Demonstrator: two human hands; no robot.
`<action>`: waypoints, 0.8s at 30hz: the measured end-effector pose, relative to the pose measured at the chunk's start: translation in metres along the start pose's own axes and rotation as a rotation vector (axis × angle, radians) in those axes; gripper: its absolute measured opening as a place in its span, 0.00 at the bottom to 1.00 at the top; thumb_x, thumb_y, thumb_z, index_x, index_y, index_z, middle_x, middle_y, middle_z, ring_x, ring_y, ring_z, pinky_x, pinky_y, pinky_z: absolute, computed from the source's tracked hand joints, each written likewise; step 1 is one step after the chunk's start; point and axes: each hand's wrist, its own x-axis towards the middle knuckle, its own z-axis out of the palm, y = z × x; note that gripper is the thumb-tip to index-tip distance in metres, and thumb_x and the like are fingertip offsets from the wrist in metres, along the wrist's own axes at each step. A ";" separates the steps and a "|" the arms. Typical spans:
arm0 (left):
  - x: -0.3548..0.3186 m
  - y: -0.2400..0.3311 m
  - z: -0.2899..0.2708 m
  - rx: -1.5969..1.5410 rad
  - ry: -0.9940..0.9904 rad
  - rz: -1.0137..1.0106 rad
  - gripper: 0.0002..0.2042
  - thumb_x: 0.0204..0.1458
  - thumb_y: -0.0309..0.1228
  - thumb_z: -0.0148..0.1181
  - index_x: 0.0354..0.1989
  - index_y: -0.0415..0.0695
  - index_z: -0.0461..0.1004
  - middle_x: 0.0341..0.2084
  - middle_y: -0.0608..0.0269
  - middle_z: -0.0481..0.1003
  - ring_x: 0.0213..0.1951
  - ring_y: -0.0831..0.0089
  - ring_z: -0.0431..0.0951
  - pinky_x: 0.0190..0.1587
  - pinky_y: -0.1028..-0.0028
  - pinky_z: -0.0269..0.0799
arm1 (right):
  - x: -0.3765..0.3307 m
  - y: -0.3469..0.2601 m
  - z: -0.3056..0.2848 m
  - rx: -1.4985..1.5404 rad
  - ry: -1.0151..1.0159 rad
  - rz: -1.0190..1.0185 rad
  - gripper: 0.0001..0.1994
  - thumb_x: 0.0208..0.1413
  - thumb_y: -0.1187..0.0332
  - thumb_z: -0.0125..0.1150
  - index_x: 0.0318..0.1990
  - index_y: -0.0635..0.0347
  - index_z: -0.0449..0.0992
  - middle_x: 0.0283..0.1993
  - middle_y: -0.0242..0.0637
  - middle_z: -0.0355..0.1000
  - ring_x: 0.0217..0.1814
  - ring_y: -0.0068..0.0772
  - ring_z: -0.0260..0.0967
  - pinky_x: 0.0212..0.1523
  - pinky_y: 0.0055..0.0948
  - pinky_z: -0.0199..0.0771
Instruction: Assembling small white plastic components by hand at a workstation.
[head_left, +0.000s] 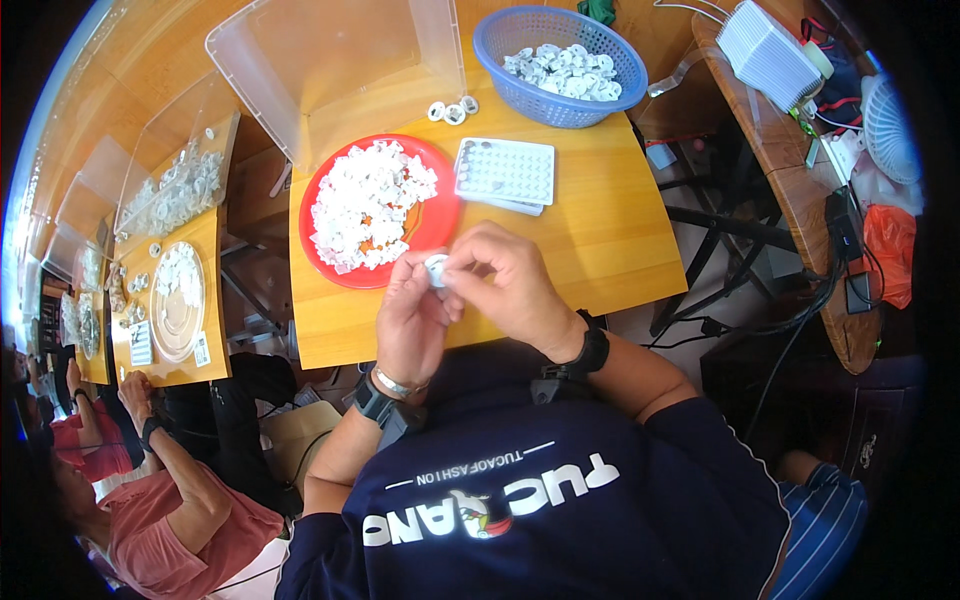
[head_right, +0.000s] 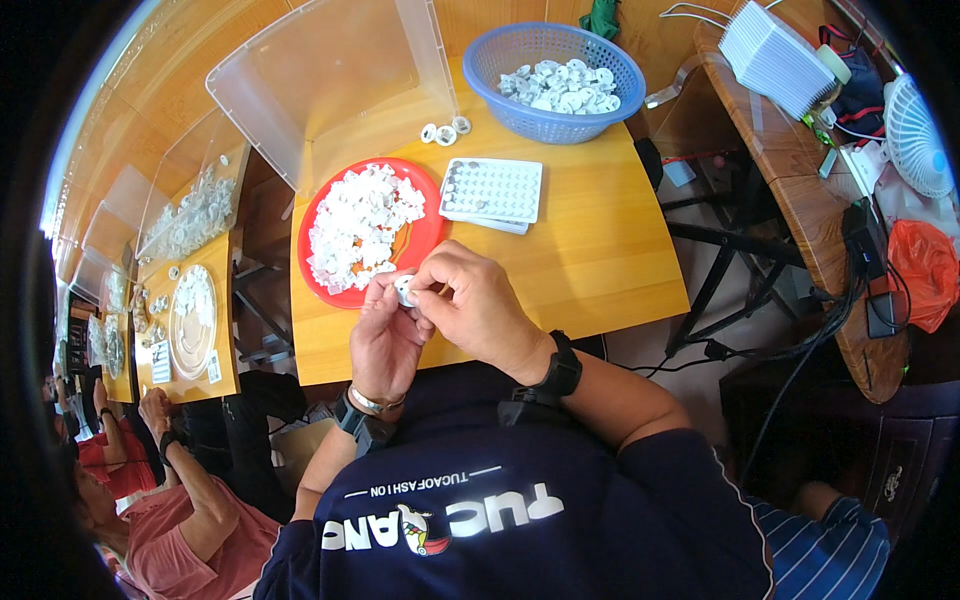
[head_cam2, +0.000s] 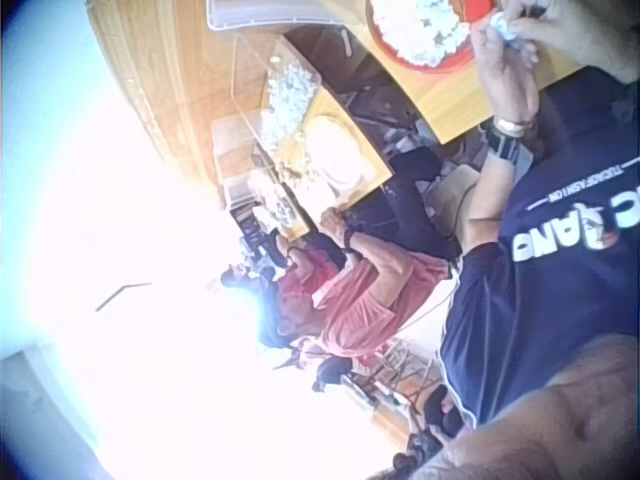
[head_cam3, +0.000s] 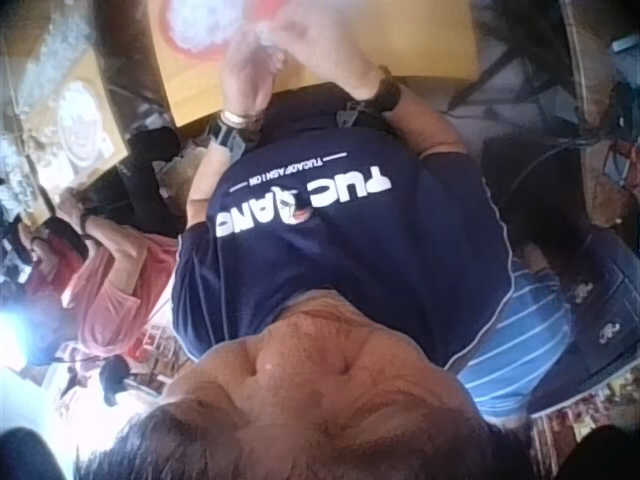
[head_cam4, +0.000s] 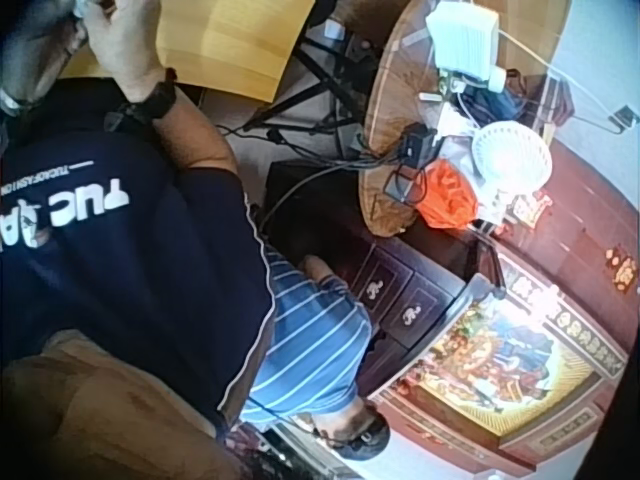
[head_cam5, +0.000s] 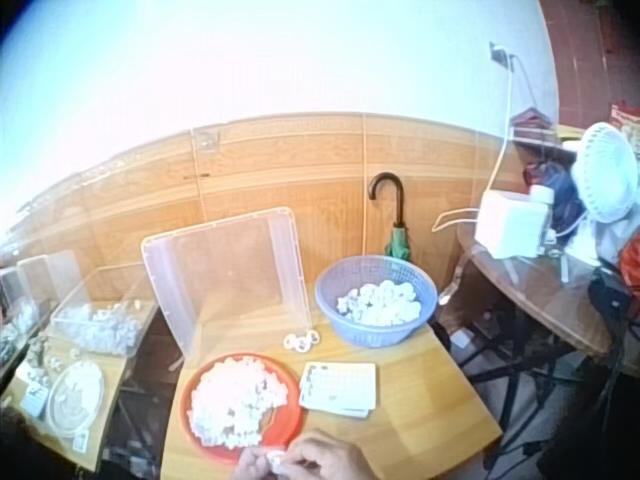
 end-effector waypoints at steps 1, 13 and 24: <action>0.000 -0.001 -0.001 0.000 0.001 0.000 0.11 0.66 0.32 0.44 0.51 0.40 0.65 0.35 0.60 0.75 0.30 0.73 0.77 0.32 0.77 0.73 | 0.000 0.000 0.001 0.000 0.000 0.000 0.03 0.53 0.80 0.62 0.31 0.68 0.74 0.32 0.38 0.71 0.27 0.25 0.74 0.27 0.25 0.76; -0.002 -0.001 0.003 0.170 0.088 0.044 0.12 0.66 0.31 0.41 0.49 0.37 0.67 0.33 0.57 0.76 0.30 0.71 0.76 0.34 0.74 0.72 | -0.001 -0.005 0.002 0.075 -0.002 0.062 0.03 0.54 0.82 0.61 0.30 0.70 0.72 0.33 0.38 0.69 0.22 0.24 0.72 0.21 0.25 0.71; -0.006 0.001 0.008 0.355 0.055 0.101 0.11 0.65 0.31 0.46 0.50 0.39 0.67 0.36 0.57 0.76 0.30 0.73 0.76 0.32 0.75 0.74 | 0.001 -0.026 -0.002 -0.086 -0.043 0.103 0.06 0.55 0.77 0.64 0.31 0.66 0.72 0.25 0.36 0.76 0.21 0.20 0.73 0.21 0.22 0.71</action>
